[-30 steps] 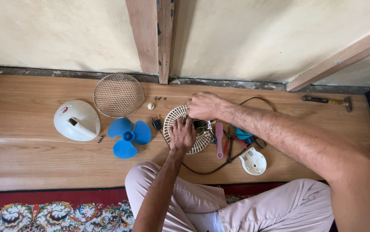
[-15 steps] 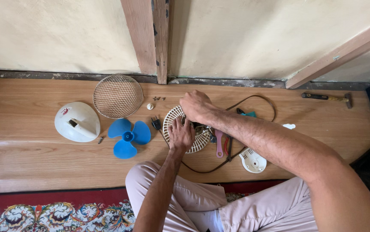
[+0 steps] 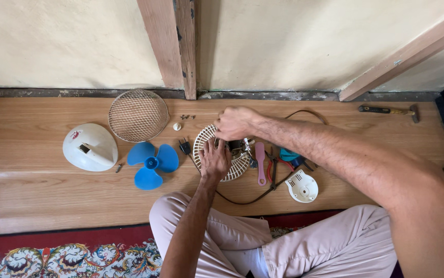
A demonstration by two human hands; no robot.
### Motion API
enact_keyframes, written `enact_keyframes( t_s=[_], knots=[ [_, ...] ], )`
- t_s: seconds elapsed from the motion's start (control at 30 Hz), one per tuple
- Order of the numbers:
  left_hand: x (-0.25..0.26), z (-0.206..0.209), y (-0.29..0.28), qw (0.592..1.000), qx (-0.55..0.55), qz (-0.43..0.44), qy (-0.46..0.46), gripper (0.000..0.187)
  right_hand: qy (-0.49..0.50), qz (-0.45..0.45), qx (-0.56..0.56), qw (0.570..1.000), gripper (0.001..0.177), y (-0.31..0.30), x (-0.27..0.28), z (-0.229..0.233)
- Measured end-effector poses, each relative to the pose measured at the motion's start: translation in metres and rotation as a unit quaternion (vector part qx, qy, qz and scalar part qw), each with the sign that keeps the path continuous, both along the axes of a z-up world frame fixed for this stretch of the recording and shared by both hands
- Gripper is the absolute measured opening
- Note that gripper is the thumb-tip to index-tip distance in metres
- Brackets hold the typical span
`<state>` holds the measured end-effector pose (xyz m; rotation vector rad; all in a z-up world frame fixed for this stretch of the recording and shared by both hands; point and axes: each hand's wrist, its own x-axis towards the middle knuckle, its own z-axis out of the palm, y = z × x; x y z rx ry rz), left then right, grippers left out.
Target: The person sits on the floor and reassembles a small electric fan. They place the motor into the fan housing, secure it with screws using a screwdriver, and clean the motor area with a small brush.
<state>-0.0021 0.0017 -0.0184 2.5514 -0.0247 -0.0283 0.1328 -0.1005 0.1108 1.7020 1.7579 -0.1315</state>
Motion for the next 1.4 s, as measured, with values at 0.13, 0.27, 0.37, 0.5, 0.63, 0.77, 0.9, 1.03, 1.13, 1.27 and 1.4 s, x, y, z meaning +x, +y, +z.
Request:
enact_keyframes(
  t_s=[0.13,0.27,0.37,0.5,0.63,0.77,0.9,1.03,1.13,1.27,1.4],
  knots=[
    [0.0,-0.003,0.001,1.0,-0.004,0.003,-0.018,0.053,0.026,-0.097,-0.018,0.995,0.029,-0.014,-0.001,-0.004],
    [-0.001,0.003,0.002,1.0,-0.013,0.002,-0.021,0.054,0.068,-0.191,0.051,0.978,0.02,-0.015,-0.005,-0.002],
    [0.0,0.0,0.003,1.0,-0.007,-0.003,-0.012,0.054,0.087,-0.296,0.04,0.95,0.021,-0.002,-0.008,0.01],
    [0.003,-0.011,0.002,0.999,0.029,-0.02,0.003,0.052,0.135,-0.461,0.081,0.873,0.015,0.018,-0.031,0.015],
    [0.005,-0.011,0.0,1.0,0.024,-0.013,-0.001,0.055,0.178,-0.546,0.118,0.81,0.016,0.027,-0.029,0.01],
    [0.001,0.001,0.001,1.0,-0.003,-0.006,0.022,0.054,0.145,-0.515,0.087,0.841,0.009,0.031,-0.016,0.001],
    [-0.001,0.004,0.001,1.0,-0.004,0.002,-0.01,0.053,0.04,-0.272,0.094,0.957,0.041,0.026,-0.016,-0.009],
    [0.0,0.0,0.001,1.0,-0.007,-0.002,-0.015,0.051,0.014,-0.002,-0.092,0.996,0.031,0.022,-0.016,0.006],
    [-0.001,-0.007,0.001,0.998,-0.001,0.003,-0.066,0.048,-0.011,0.051,-0.093,0.994,0.017,0.019,-0.024,0.009],
    [0.001,-0.005,0.001,1.0,-0.015,0.001,-0.02,0.053,0.069,-0.113,0.03,0.991,0.021,0.009,-0.014,-0.003],
    [0.0,-0.004,0.001,0.999,-0.013,-0.001,-0.035,0.051,0.095,-0.231,0.13,0.96,0.01,0.008,-0.007,-0.014]
  ],
)
